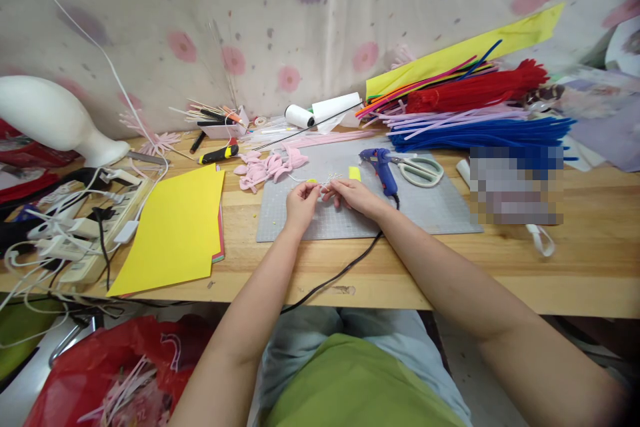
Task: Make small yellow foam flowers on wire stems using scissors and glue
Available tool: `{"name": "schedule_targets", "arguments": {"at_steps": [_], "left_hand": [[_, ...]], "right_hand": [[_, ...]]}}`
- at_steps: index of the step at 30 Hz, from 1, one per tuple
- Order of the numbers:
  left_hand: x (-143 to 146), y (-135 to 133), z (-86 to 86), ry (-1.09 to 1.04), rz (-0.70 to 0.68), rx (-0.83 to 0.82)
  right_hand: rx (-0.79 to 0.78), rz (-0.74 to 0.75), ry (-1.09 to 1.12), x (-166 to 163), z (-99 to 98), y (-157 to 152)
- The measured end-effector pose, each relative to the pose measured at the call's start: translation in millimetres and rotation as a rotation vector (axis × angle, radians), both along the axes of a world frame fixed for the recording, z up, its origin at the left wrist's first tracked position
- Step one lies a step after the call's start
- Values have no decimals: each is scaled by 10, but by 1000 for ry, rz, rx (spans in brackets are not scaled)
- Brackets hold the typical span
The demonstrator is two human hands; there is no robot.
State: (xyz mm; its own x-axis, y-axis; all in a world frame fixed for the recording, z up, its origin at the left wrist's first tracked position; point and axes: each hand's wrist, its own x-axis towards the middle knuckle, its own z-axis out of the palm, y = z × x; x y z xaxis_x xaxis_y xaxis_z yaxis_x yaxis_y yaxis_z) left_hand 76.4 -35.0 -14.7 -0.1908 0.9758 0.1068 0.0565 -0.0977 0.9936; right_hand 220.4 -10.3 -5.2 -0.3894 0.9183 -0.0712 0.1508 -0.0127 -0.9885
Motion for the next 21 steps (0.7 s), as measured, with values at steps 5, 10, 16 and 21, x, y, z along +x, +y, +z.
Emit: {"name": "schedule_targets", "arguments": {"at_steps": [5,10,16,21], "left_hand": [[-4,14,-24,2,40,-11],[1,11,-2,30,50,-23],[6,-19,-13,148,-16,-20],[-6,-36,-30,208,-44,7]], "right_hand": [[-60,-8,46,-2,-5,1],[-5,-14,-5,10,-23,2],[186,-160,-107,-2,-55,24],[57,-169,-20,-20,-29,16]]}}
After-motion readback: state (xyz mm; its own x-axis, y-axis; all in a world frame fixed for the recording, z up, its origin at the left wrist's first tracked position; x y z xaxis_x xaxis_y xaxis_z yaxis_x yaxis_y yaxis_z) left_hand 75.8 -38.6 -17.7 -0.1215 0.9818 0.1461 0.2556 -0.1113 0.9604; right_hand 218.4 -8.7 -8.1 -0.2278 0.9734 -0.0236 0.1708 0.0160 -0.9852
